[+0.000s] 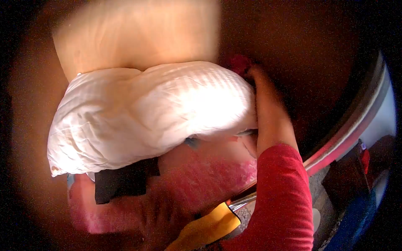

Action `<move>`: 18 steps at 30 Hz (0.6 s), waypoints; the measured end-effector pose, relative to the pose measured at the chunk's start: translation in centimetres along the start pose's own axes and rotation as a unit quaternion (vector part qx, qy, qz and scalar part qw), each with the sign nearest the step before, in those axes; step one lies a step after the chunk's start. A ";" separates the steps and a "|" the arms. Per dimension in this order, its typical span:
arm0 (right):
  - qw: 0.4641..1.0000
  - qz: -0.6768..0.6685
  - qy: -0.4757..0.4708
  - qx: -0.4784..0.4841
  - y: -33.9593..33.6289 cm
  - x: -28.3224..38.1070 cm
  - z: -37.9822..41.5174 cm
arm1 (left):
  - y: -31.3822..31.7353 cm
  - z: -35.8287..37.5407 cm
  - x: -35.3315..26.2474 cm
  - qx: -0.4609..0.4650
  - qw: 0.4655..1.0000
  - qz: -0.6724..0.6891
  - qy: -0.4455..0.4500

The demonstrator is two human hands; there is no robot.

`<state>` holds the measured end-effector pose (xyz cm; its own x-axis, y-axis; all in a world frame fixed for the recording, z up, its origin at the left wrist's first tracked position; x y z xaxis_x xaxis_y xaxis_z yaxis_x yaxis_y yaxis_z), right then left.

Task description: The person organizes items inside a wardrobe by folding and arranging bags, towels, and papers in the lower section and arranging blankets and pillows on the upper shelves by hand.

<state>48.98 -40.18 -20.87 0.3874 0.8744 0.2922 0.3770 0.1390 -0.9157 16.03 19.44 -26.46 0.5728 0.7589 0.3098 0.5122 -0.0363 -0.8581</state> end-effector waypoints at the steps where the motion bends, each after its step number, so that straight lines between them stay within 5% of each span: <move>1: 0.999 0.006 -0.012 -0.031 1.3 -1.9 -1.3 | 0.4 0.3 0.2 0.002 1.000 -0.001 -0.003; 3: 0.991 0.047 -0.057 -0.112 0.4 -0.5 -0.2 | 3.4 1.2 -1.2 0.118 0.989 -0.020 0.083; 5: 0.974 0.089 -0.090 -0.189 -2.2 1.4 3.0 | 0.2 -0.3 -0.6 0.028 0.997 -0.031 0.068; 7: 0.982 -0.168 0.053 -0.065 -4.7 3.6 6.6 | -2.3 -0.1 -0.4 -0.064 0.995 -0.039 0.059; 11: 0.941 -0.290 -0.018 -0.174 -13.6 9.9 10.7 | -0.5 0.6 -0.3 -0.064 0.997 -0.028 0.036; 12: 0.920 -0.332 0.002 -0.208 -14.5 8.8 9.1 | -0.5 0.6 0.0 -0.079 0.996 -0.036 0.019; 14: 0.865 -0.328 -0.103 -0.366 -20.6 14.1 14.5 | -0.5 0.8 -0.1 -0.087 0.996 -0.022 0.011; 16: 0.761 -0.418 -0.106 -0.485 -23.2 15.3 15.8 | -1.3 0.7 -0.1 -0.097 0.995 -0.006 0.006; 18: 0.698 -0.388 -0.153 -0.582 -27.0 20.9 25.6 | -1.6 0.3 0.2 -0.066 0.998 0.007 -0.011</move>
Point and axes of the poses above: each hand's wrist, its own z-axis away from the middle knuckle, its own y-axis out of the palm, x = y × z, the point moved 10 cm from there along -z, towards the middle knuckle, and after that the axes turned 15 degrees about -z, right-handed, at the moved point
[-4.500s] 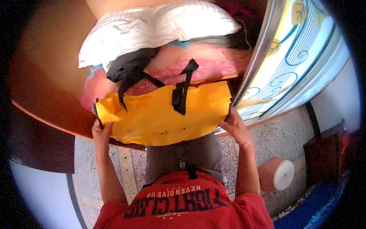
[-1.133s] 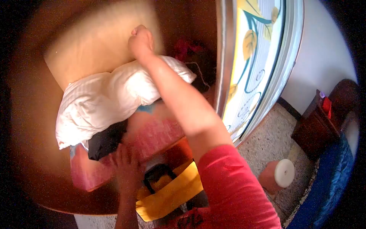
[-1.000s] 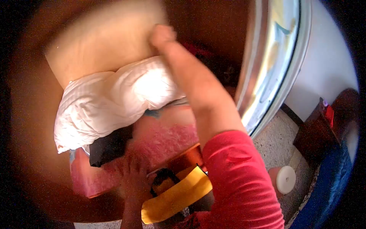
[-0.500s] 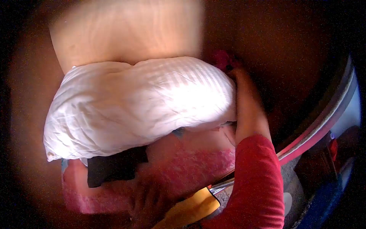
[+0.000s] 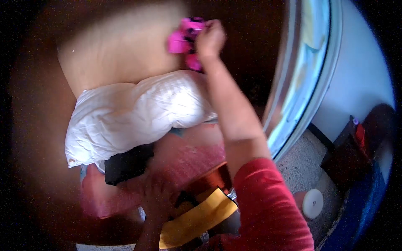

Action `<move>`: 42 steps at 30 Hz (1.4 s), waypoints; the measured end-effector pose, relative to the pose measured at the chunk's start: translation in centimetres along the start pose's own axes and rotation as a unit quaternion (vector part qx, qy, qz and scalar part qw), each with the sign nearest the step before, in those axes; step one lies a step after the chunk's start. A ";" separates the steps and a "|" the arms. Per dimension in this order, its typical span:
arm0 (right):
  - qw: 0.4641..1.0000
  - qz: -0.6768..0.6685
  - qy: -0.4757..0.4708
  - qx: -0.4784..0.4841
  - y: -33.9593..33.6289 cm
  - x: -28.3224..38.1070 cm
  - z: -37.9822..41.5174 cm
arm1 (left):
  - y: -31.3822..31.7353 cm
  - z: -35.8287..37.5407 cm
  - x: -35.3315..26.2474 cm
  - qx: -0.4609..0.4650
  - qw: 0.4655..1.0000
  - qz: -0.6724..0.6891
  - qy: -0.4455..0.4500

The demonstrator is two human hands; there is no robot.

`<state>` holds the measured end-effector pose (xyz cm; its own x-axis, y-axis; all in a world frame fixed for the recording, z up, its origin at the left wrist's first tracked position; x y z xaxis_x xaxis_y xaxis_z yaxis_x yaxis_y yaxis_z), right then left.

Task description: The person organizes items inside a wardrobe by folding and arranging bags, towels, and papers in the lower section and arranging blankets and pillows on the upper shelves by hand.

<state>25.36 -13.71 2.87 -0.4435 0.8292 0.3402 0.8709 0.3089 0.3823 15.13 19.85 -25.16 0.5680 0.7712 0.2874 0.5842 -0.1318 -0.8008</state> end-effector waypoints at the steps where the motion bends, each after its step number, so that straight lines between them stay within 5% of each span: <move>1: 0.997 -0.074 -0.014 -0.029 -0.7 3.1 1.1 | -0.1 0.2 -0.3 -0.004 1.000 -0.001 0.010; 4: 0.987 -0.150 -0.054 0.028 -3.6 13.9 7.1 | -0.8 0.4 -0.1 -0.013 1.000 -0.007 0.011; 7: 0.960 -0.180 -0.073 0.199 -8.1 21.0 14.9 | -1.0 1.1 0.0 0.048 0.999 0.007 0.011; 8: 0.941 -0.191 -0.040 0.276 -9.6 22.2 17.4 | -1.4 1.8 1.7 0.009 0.970 0.230 -0.077; 9: 0.923 -0.216 -0.030 0.318 -11.7 23.4 19.2 | -1.2 2.7 3.4 -0.032 0.883 0.439 -0.163; 10: 0.901 -0.241 -0.019 0.362 -13.5 24.5 21.1 | -1.8 3.3 3.4 -0.031 0.884 0.436 -0.167; 11: 0.890 -0.258 -0.033 0.375 -15.3 25.7 23.0 | -1.4 4.3 3.5 -0.031 0.710 0.676 -0.197; 12: 0.878 -0.276 -0.044 0.389 -17.0 26.6 25.0 | -1.1 5.3 2.7 -0.033 0.473 0.855 -0.212; 13: 0.858 -0.296 -0.037 0.418 -18.4 27.0 26.9 | -1.6 5.9 1.8 -0.017 0.402 0.894 -0.197; 18: 0.804 -0.305 0.019 0.510 -24.2 25.9 33.2 | 0.4 9.7 -0.8 -0.012 0.365 0.889 -0.275; 20: 0.786 -0.310 0.070 0.531 -25.2 24.9 34.2 | 2.3 11.5 -0.6 0.005 0.429 0.827 -0.364; 22: 0.792 -0.293 0.152 0.514 -26.9 22.0 34.9 | 3.1 12.2 -0.1 0.003 0.439 0.810 -0.388; 24: 0.803 -0.241 0.296 0.457 -28.2 18.5 34.5 | 1.8 11.6 0.7 0.032 0.562 0.744 -0.360; 25: 0.807 -0.207 0.361 0.419 -28.4 16.7 33.5 | 3.9 13.3 1.3 0.035 0.558 0.737 -0.380; 27: 0.780 -0.219 0.441 0.386 -28.4 13.3 35.4 | 8.7 17.5 1.9 0.113 0.734 0.576 -0.341; 29: 0.670 -0.304 0.597 0.320 -26.7 13.2 35.4 | 6.4 16.5 -0.8 0.158 0.688 0.633 -0.318; 30: 0.662 -0.303 0.605 0.323 -26.1 12.8 35.9 | 5.7 15.2 -2.8 0.186 0.640 0.694 -0.271; 34: 0.579 -0.337 0.637 0.381 -25.1 13.6 38.6 | 6.4 16.7 -4.9 0.214 0.640 0.709 -0.204; 36: 0.602 -0.287 0.702 0.250 -26.9 10.8 40.0 | 7.9 18.6 -2.3 0.208 0.663 0.633 -0.342; 37: 0.580 -0.311 0.725 0.202 -27.4 9.9 40.8 | 6.9 18.2 -1.9 0.212 0.592 0.670 -0.396; 41: 0.513 -0.338 0.787 0.054 -30.0 7.8 42.8 | 8.6 21.9 0.5 0.137 0.539 0.683 -0.473; 42: 0.509 -0.333 0.792 0.055 -30.4 7.8 43.1 | 10.2 23.2 0.3 0.119 0.476 0.729 -0.477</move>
Point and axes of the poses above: each hand's wrist, its own z-axis away from the middle knuckle, its own y-axis out of the palm, x = y × z, the point moved 10 cm from there along -z, towards the middle knuckle, and after that the axes turned 15 degrees about -z, right-handed, at the moved point
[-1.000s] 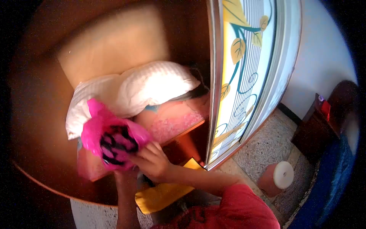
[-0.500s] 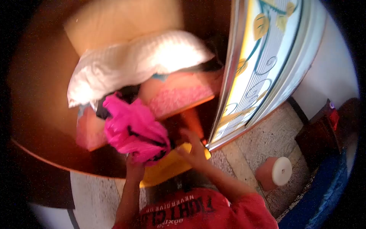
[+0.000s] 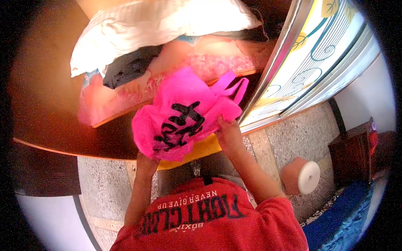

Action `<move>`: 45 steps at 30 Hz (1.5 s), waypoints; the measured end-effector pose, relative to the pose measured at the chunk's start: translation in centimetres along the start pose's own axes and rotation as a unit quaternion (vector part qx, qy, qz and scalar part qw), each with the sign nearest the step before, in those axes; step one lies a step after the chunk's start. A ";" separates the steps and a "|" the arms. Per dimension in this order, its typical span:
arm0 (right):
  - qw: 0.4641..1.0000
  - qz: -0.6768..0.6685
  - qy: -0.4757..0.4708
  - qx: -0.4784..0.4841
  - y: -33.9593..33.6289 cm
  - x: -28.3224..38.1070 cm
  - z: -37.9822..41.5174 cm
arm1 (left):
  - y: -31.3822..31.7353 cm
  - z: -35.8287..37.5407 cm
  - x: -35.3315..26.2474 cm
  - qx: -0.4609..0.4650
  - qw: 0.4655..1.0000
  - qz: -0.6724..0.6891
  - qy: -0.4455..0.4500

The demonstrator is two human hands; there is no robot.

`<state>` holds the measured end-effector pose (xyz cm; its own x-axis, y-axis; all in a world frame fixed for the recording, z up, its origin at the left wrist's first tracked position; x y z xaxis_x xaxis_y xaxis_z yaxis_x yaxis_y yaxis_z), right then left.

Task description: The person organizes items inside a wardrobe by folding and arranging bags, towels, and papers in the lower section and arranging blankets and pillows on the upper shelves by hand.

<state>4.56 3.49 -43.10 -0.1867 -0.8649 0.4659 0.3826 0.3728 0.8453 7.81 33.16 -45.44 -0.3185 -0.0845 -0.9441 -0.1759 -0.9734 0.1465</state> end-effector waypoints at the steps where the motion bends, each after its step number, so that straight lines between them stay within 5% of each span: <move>1: 0.999 -0.030 0.017 0.000 -0.3 -0.4 0.2 | -0.4 -0.3 1.5 0.018 0.997 0.077 -0.013; 3: 0.997 -0.059 0.039 -0.004 -1.6 -1.2 0.7 | -0.1 0.1 3.1 0.052 0.978 0.202 -0.029; 10: 0.996 -0.034 0.084 -0.004 -5.0 -1.5 1.1 | -0.5 1.4 5.1 0.083 0.963 0.243 -0.081; 13: 0.998 0.009 0.054 -0.023 -5.1 0.1 0.9 | -3.0 1.4 2.6 -0.005 0.993 -0.110 0.041; 16: 0.998 0.052 0.023 -0.020 -4.6 1.5 0.8 | -1.4 2.6 -1.2 0.041 0.971 -0.207 0.114; 21: 0.992 0.120 0.021 0.013 -3.6 1.3 0.8 | -0.3 2.3 -1.2 0.108 0.968 -0.171 0.151; 23: 0.989 0.140 0.034 0.029 -3.1 0.5 0.8 | -1.4 1.3 1.1 0.019 0.981 -0.188 0.032; 27: 0.987 0.155 0.014 0.024 -3.7 1.6 -0.1 | -4.1 -0.4 2.9 -0.028 0.950 -0.296 0.091; 29: 0.993 0.113 -0.013 -0.008 -5.4 3.2 -1.1 | -6.9 -0.4 3.6 -0.096 0.982 -0.150 0.062; 34: 0.997 0.080 -0.007 0.020 -7.8 2.2 -2.9 | -8.2 -0.4 7.4 -0.063 0.994 0.092 -0.013; 36: 0.978 0.179 0.031 -0.105 -10.6 0.7 -1.7 | -8.0 0.2 8.3 -0.049 0.990 0.131 -0.006; 38: 0.964 0.226 0.091 -0.106 -12.1 -2.4 -0.3 | -8.5 0.6 10.9 -0.093 0.976 0.186 -0.060; 41: 0.936 0.321 0.136 -0.044 -13.8 -7.4 2.1 | -8.3 2.1 13.0 -0.119 0.970 0.200 -0.072; 43: 0.828 0.552 0.101 0.013 -13.0 -9.0 3.2 | -8.6 2.8 13.8 -0.141 0.970 0.178 -0.088; 45: 0.846 0.529 0.061 0.023 -12.8 -8.9 3.5 | -8.4 3.2 13.3 -0.142 0.972 0.164 -0.090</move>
Point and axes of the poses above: each hand's wrist, its own z-axis away from the middle knuckle, its own y-axis out of the palm, x = y × z, the point moved 10 cm from there along -z, towards the middle knuckle, and after that the axes turned 15 degrees about -z, right-handed, at the moved point
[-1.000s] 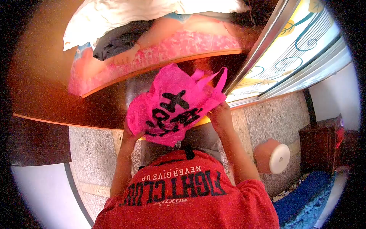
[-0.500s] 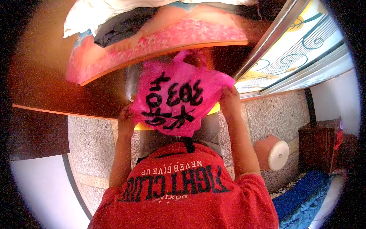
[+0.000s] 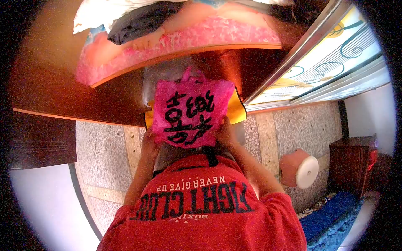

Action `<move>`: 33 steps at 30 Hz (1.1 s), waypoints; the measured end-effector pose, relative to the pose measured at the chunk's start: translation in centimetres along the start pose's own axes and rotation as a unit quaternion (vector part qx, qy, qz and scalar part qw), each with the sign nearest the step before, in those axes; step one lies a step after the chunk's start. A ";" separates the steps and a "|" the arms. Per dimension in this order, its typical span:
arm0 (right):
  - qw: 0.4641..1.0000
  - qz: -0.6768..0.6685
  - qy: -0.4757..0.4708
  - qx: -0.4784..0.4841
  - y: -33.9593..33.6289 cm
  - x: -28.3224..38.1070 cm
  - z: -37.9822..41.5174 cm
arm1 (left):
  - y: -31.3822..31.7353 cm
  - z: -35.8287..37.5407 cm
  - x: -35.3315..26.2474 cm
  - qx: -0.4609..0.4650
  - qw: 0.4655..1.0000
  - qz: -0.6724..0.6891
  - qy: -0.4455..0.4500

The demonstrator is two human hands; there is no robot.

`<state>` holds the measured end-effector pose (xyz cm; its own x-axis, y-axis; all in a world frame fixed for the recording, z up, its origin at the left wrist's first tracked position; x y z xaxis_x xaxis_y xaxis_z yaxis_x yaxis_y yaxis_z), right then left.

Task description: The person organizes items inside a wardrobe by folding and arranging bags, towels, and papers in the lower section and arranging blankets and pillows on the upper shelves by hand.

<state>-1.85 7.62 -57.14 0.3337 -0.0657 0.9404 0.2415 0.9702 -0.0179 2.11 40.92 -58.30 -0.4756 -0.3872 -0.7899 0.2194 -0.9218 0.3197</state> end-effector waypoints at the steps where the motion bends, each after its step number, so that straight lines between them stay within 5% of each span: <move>1: 0.999 -0.028 -0.043 -0.012 -0.2 0.5 0.1 | 0.1 0.3 -0.3 -0.002 1.000 -0.014 0.002; 4: 0.995 0.090 -0.034 -0.030 -3.1 -0.2 -0.9 | -1.2 0.5 -1.9 -0.017 0.993 -0.097 0.065; 8: 0.999 -0.020 -0.039 -0.030 -4.1 0.7 -1.3 | -4.3 -1.0 -0.7 -0.055 0.978 -0.175 0.098; 10: 0.996 -0.077 -0.051 -0.008 -3.8 0.6 -1.2 | -3.3 0.1 -3.3 -0.092 0.886 -0.397 0.220; 11: 0.989 -0.133 -0.064 0.015 -3.4 0.6 -1.1 | -3.2 0.2 -3.2 -0.091 0.886 -0.398 0.219; 13: 0.990 -0.136 -0.031 -0.006 -3.4 1.3 -0.4 | -0.4 3.5 -7.6 -0.198 0.801 -0.489 0.281; 16: 0.994 -0.110 0.018 -0.007 -3.4 0.2 -0.1 | 2.2 4.1 -8.3 -0.151 0.729 -0.586 0.320; 20: 0.999 -0.030 0.003 0.038 -4.0 -4.5 -1.8 | 0.3 1.9 -5.8 -0.127 0.745 -0.599 0.265; 26: 0.998 -0.047 -0.023 0.019 -4.8 -2.0 -0.8 | -1.8 0.4 -3.9 -0.090 0.792 -0.587 0.145; 28: 0.995 -0.095 -0.015 0.020 -4.6 0.5 -0.2 | -3.3 -0.8 -1.8 -0.017 0.933 -0.352 0.068; 29: 0.989 -0.144 -0.007 0.021 -4.4 1.2 -0.1 | -3.5 -0.9 -1.6 -0.018 0.933 -0.353 0.067; 31: 0.985 -0.168 -0.006 0.026 -4.4 1.4 -0.2 | -3.5 -0.7 -0.9 -0.013 0.995 -0.095 0.038; 33: 0.981 -0.193 -0.006 0.029 -4.8 1.3 -0.4 | -3.2 0.0 -1.0 -0.029 0.990 -0.133 0.038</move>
<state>-2.23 2.76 -55.93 0.2161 -0.4285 0.8773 0.2951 0.8852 0.3596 1.86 44.21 -58.55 -0.4574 -0.1265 -0.8802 0.1452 -0.9872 0.0664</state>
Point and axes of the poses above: each hand's wrist, its own z-axis away from the middle knuckle, its own y-axis out of the palm, x = y × z, the point moved 10 cm from there along -z, towards the middle knuckle, and after that the axes turned 15 degrees about -z, right-handed, at the moved point
